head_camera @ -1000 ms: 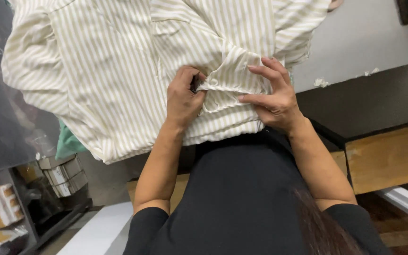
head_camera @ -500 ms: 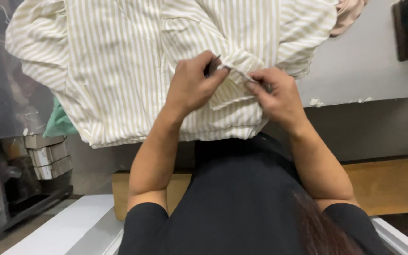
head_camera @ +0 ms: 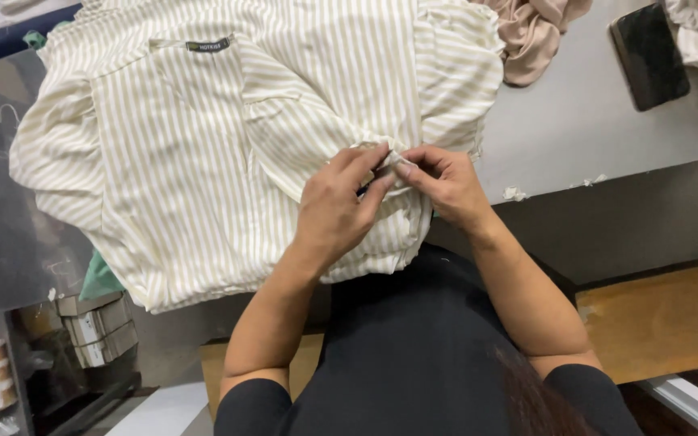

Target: Inspecting a striped shirt and using a thread trimmer to remove loose threads before folding it.

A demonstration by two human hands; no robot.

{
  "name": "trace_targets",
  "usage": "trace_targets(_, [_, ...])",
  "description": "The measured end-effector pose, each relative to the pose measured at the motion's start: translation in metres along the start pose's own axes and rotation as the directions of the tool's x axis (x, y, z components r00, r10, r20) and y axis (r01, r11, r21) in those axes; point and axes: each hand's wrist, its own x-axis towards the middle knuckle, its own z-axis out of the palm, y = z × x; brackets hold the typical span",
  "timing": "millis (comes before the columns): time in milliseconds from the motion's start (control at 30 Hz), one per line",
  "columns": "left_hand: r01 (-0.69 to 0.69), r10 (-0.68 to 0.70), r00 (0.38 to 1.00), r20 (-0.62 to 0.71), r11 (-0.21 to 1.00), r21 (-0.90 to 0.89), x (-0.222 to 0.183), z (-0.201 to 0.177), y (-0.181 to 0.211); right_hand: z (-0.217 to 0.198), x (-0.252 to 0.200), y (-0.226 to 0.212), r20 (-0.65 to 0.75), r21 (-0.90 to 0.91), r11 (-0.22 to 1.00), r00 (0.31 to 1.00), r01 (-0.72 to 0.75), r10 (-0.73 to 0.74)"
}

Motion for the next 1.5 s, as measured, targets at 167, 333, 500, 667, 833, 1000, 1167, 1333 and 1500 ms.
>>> trace_targets(167, [-0.003, 0.016, 0.998, -0.056, 0.976, 0.216, -0.009, 0.018, -0.017, -0.002, 0.002, -0.003, 0.016, -0.131, 0.991, 0.999, 0.040, -0.038])
trace_targets(333, [0.005, 0.021, 0.997, -0.075, 0.943, 0.332, -0.012, 0.023, -0.019, -0.001, 0.004, 0.002, 0.033, -0.236, 0.966, 0.994, 0.105, -0.100])
trace_targets(500, [-0.011, 0.020, 1.000, -0.023, 0.941, 0.339, -0.016, 0.017, -0.020, -0.004, 0.007, 0.011, 0.020, -0.319, 0.937, 0.990, 0.139, -0.140])
trace_targets(667, [-0.047, 0.095, 0.956, -0.277, 0.983, 0.175, -0.008, -0.004, 0.012, -0.001, 0.012, -0.027, -0.027, -0.204, 0.975, 0.995, 0.085, -0.093])
trace_targets(833, [-0.057, 0.042, 0.805, -0.591, 0.998, -0.006, -0.038, -0.037, 0.019, -0.072, 0.051, -0.035, -0.480, 0.368, 0.925, 0.871, 0.092, 0.105])
trace_targets(1000, [0.059, -0.102, 0.618, -0.780, 0.995, -0.083, -0.081, -0.048, -0.026, -0.057, 0.013, -0.013, -0.629, -0.129, 0.939, 0.705, 0.320, -0.326])
trace_targets(1167, [0.474, -0.296, 0.636, -0.712, 0.878, 0.058, -0.125, -0.073, -0.063, -0.013, 0.023, -0.061, -0.080, -0.624, 0.484, 0.567, 0.613, -0.820])
trace_targets(1333, [0.623, -0.409, 0.622, -0.668, 0.775, 0.104, -0.147, -0.055, -0.108, 0.020, 0.095, -0.084, 0.523, -0.684, 0.203, 0.665, 0.701, -0.533])
trace_targets(1500, [0.699, -0.509, 0.576, -0.640, 0.712, 0.062, -0.150, -0.050, -0.112, 0.020, 0.184, -0.131, 0.126, -0.821, 0.571, 0.967, -0.024, 0.221])
